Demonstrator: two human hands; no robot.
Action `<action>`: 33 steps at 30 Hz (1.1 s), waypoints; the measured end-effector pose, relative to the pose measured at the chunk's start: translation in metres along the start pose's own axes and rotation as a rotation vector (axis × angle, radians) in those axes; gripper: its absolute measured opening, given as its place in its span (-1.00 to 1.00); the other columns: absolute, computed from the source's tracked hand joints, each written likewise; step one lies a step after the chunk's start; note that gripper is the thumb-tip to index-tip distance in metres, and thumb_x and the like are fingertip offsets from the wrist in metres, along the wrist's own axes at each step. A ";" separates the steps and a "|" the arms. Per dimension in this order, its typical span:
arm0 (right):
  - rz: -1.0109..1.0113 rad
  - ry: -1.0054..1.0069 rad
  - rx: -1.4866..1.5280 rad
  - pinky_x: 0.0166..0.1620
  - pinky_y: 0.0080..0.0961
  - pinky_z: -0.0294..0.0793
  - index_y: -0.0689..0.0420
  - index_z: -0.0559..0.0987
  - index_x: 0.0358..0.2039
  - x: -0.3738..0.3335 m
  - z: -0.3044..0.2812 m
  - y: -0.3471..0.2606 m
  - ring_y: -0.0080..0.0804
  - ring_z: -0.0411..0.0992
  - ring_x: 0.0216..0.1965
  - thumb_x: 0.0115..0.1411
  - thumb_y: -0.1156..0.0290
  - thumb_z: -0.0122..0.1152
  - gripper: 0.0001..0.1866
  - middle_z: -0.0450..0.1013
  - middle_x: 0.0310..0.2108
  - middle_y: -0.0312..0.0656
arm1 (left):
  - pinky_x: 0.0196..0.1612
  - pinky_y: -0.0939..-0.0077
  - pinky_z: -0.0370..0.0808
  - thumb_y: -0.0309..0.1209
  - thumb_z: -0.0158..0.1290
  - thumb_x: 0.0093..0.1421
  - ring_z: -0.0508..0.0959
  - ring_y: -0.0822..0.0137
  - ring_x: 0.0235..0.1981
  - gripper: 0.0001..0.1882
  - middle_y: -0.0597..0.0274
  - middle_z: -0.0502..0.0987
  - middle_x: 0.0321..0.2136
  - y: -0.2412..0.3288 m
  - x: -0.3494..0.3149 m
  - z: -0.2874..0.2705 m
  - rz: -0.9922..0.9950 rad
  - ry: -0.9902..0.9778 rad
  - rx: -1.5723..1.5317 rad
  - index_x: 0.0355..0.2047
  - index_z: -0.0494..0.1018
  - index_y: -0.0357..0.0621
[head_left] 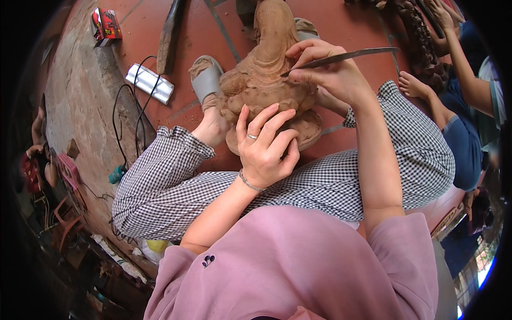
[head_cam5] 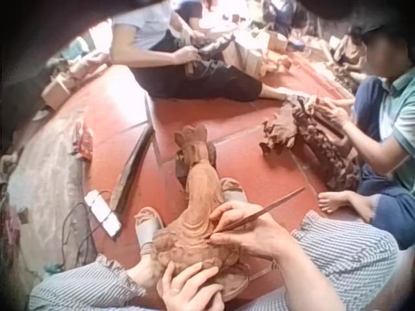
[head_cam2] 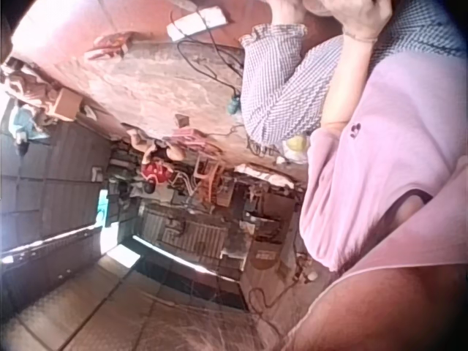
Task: The person carves a wooden sculpture using a curved metal tool, shaping and smoothing the surface while seated on the floor. They rotate the piece to access different areas and continue refining details throughout the clip.
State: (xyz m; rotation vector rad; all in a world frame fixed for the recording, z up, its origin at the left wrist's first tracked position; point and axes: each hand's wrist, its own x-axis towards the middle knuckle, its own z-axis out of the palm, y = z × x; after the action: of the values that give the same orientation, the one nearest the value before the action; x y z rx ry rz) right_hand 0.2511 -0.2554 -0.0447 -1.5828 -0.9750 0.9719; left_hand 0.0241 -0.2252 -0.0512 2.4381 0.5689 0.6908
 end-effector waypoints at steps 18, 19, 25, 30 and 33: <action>0.079 -0.044 -0.104 -0.29 -0.56 0.51 0.25 0.67 -0.27 0.010 0.008 -0.023 -0.56 0.55 -0.32 0.10 0.49 0.46 -0.81 0.59 -0.39 -0.26 | 0.42 -0.03 0.07 -0.44 0.21 -0.06 0.51 0.20 0.16 -0.92 0.36 0.63 -0.05 0.000 -0.003 0.000 -0.010 0.022 -0.017 -0.50 0.58 0.03; 0.017 -0.113 -0.184 -0.30 -0.55 0.51 0.25 0.66 -0.28 0.013 0.009 -0.028 -0.52 0.55 -0.34 0.08 0.52 0.45 -0.81 0.58 -0.40 -0.24 | 0.42 -0.06 0.07 -0.43 0.21 -0.06 0.51 0.22 0.15 -0.94 0.38 0.63 -0.05 -0.001 -0.003 0.001 -0.012 0.031 -0.025 -0.51 0.57 0.03; -0.540 -0.585 -0.595 -0.26 -0.30 0.53 0.29 0.59 -0.41 0.066 0.001 -0.045 -0.07 0.52 -0.32 -0.07 0.61 0.40 -0.82 0.56 -0.28 -0.13 | 0.21 0.09 0.40 -0.52 0.21 -0.01 0.54 0.01 0.08 -0.64 0.02 0.57 -0.02 -0.007 0.013 -0.011 -0.140 0.210 -0.299 -0.14 0.55 -0.16; -0.449 -0.841 -1.093 -0.21 -0.37 0.60 0.30 0.61 -0.24 0.090 0.022 -0.075 -0.17 0.60 -0.24 0.05 0.58 0.38 -0.77 0.57 -0.19 -0.14 | -0.28 0.50 0.62 -0.52 0.31 0.12 0.67 0.23 -0.27 -0.66 0.06 0.60 -0.23 -0.023 0.062 -0.042 -0.190 0.323 -0.412 -0.10 0.50 -0.27; -0.401 -0.881 -1.204 -0.20 -0.36 0.60 0.29 0.61 -0.23 0.090 0.031 -0.082 -0.16 0.59 -0.23 0.05 0.58 0.37 -0.76 0.58 -0.19 -0.13 | -0.41 0.56 0.60 -0.50 0.30 0.18 0.66 0.31 -0.45 -0.76 0.13 0.61 -0.35 -0.023 0.064 -0.054 -0.129 0.327 -0.252 -0.18 0.51 -0.28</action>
State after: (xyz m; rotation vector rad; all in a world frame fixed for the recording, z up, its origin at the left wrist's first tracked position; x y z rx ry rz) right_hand 0.2435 -0.1476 0.0183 -1.6862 -2.7413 0.7939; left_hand 0.0369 -0.1543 -0.0032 2.0503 0.7106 1.0481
